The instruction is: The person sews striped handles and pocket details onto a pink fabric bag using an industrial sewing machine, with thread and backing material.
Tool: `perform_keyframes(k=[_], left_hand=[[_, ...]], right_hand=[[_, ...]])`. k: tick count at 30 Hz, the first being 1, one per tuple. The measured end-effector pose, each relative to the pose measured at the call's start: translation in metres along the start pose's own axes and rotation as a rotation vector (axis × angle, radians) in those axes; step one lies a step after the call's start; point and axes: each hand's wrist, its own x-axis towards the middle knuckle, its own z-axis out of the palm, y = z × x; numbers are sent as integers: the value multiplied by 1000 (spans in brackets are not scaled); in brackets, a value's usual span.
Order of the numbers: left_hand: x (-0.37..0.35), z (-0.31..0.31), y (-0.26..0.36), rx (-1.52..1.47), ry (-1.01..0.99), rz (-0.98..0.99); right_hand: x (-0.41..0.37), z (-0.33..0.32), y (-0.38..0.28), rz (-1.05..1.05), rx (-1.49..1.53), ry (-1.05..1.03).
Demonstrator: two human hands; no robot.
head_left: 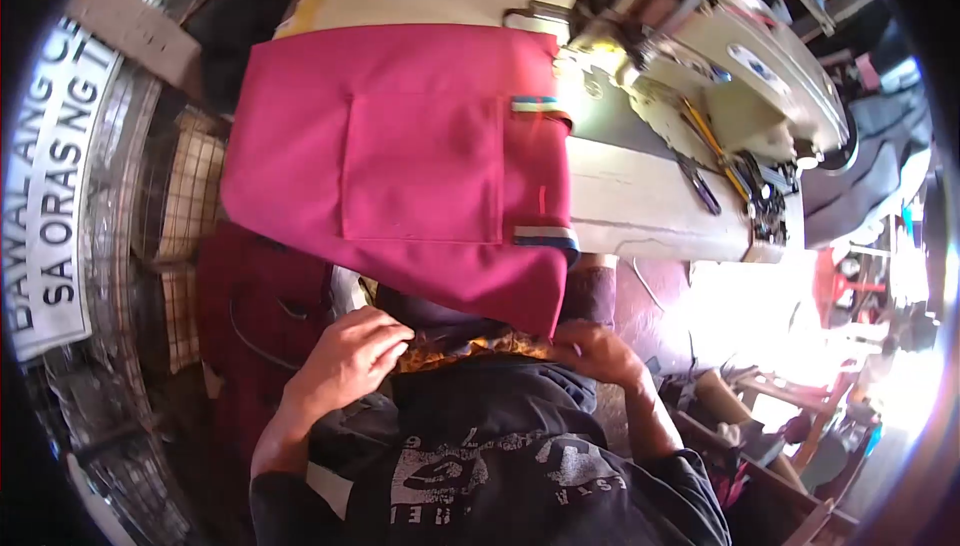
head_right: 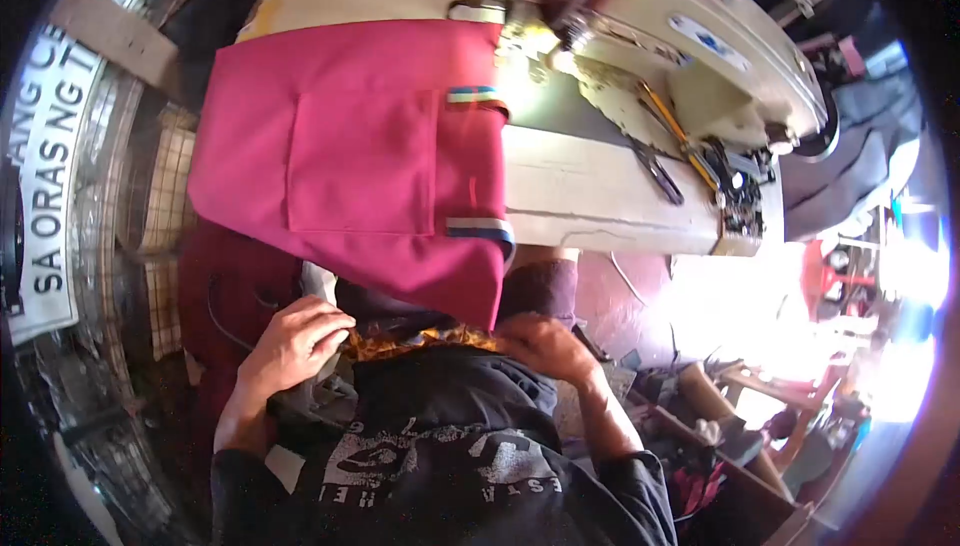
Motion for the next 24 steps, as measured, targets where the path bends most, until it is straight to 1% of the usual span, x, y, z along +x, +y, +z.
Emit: perform_keyframes(k=[1, 2, 4, 5, 8, 9, 10, 12, 13, 14, 15, 17, 18, 20, 21, 22, 23, 24], left_hand=[[15, 3, 11, 13, 0, 76], [28, 8, 20, 25, 3, 150], [46, 28, 36, 272, 24, 285], [53, 40, 42, 307, 59, 310], [62, 84, 48, 388, 134, 439], [67, 89, 54, 403, 156, 478], [71, 92, 62, 330, 196, 436], [89, 84, 73, 254, 270, 378], [102, 76, 79, 268, 305, 357], [119, 69, 79, 288, 377, 349], [136, 56, 80, 325, 430, 322], [167, 29, 54, 423, 529, 209], [176, 20, 34, 386, 518, 68], [186, 16, -10, 437, 489, -67], [185, 19, -19, 557, 471, -50], [184, 19, -25, 675, 453, -34], [183, 20, -27, 668, 446, -46], [184, 20, -28, 673, 455, -48]], right_hand=[[-7, -1, 5, 90, 112, 135], [-8, -1, 7, 148, 163, 262], [-3, 1, 7, 256, 262, 508], [2, -2, 2, 226, 244, 612], [20, -10, -11, 82, 525, 708], [27, -14, -20, 38, 566, 672], [33, -16, -14, 65, 592, 531], [54, -3, 12, -88, 650, 317], [61, -6, 4, -46, 485, 278], [77, 20, 19, -187, 1002, 193], [90, 35, 27, -313, 1004, 172], [88, 48, 32, -391, 1043, 127], [78, 51, 33, -346, 1082, 108], [54, 51, 37, -251, 1152, 61], [43, 47, 38, -197, 1185, 32], [33, 30, 29, -160, 1128, 20], [23, 13, 20, -124, 1070, 6], [6, -13, 0, -102, 928, 12]])
